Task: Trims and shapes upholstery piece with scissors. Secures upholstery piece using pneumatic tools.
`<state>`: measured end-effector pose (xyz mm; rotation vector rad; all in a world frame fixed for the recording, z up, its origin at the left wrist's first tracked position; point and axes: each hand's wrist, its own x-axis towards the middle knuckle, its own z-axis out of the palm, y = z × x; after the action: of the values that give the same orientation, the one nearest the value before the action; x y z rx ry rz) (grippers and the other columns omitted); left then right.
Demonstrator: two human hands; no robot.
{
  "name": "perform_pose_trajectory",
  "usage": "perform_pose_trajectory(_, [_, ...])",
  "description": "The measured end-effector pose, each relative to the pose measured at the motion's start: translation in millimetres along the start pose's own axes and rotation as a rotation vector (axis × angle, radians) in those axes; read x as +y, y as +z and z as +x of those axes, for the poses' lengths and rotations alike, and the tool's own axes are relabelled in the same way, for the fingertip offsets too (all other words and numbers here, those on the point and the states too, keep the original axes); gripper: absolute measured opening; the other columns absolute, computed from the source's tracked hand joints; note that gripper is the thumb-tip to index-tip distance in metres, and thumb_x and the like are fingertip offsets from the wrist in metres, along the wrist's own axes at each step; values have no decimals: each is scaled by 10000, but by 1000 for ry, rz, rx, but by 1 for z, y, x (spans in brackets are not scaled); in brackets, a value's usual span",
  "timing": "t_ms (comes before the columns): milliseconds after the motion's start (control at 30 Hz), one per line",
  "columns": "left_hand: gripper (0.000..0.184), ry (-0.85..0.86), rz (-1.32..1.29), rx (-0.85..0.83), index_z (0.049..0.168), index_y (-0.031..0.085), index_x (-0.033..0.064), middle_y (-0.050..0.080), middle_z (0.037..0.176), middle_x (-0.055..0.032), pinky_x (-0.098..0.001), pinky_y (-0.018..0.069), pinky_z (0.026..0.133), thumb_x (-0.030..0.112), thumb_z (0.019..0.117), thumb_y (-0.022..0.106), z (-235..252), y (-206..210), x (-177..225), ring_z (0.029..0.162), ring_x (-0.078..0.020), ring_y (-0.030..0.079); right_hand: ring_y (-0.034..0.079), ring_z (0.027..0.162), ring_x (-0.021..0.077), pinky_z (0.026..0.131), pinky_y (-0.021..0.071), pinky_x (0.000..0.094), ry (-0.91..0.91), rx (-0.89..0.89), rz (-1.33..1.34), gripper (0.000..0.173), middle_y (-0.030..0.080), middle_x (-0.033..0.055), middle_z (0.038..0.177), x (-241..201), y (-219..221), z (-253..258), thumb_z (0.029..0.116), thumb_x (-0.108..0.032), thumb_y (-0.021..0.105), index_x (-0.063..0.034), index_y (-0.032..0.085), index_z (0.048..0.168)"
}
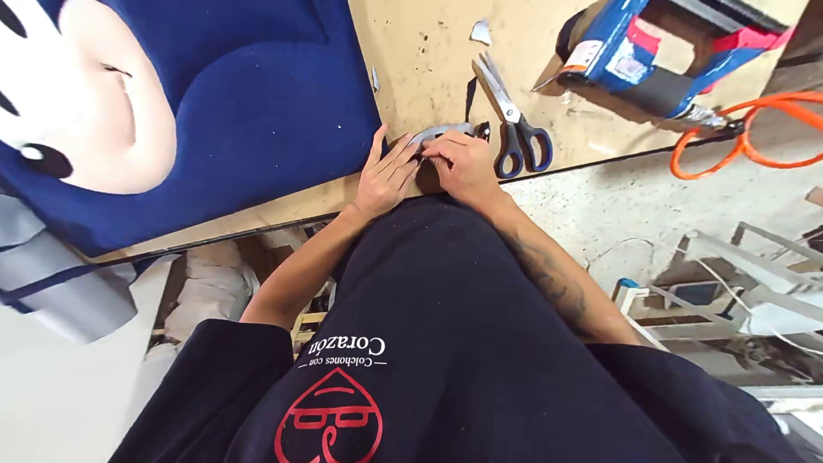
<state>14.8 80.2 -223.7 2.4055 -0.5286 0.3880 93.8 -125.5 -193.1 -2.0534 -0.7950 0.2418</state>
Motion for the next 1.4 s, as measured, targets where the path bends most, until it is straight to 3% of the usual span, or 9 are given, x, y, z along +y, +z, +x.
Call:
perform_pose_trajectory(367, [204,20,97,67,989,775,46,713,1283,-155,-666,286,1196,217,989,664,2,5,-1,1292,-309,629,726,993,220,902,583,347,2,11,57,158,752,129,1038,2,-1,0,965,-17,603,-20,760,985])
perform_pose_trajectory(500, [187,40,89,57,994,765,36,709,1288,-164,-664,296,1195,197,989,669,-1,0,0,1288,-313,631,724,1024,211,934,581,346,6,5,79,141,754,125,1067,1,-3,0,956,-18,617,-20,756,979])
perform_pose_trajectory(667, [226,37,137,23,1082,751,27,697,1312,-160,-665,285,1192,192,1006,618,2,1,3,1299,-307,621,705,1060,229,948,565,358,17,-53,83,152,736,138,1099,2,-5,0,950,-19,593,-16,739,991])
perform_pose_trajectory(1033, [183,73,67,43,978,753,13,712,1269,-187,-655,313,1185,149,997,632,-1,4,1,1282,-328,632,709,1039,219,934,568,364,36,-10,71,133,742,123,1073,1,-2,-1,924,-12,612,-21,739,964])
perform_pose_trajectory(1167, [220,49,119,35,1067,757,19,708,1286,-168,-643,303,1194,186,997,631,2,5,3,1283,-307,633,702,1027,215,920,563,358,47,-29,57,135,736,119,1066,-1,-3,-1,933,-23,610,-27,739,970])
perform_pose_trajectory(1400, [184,55,95,51,996,773,31,700,1302,-172,-659,311,1183,166,992,648,2,5,3,1292,-324,625,702,1018,222,916,567,362,38,-19,67,134,730,129,1064,0,-2,0,932,-13,608,-19,736,972])
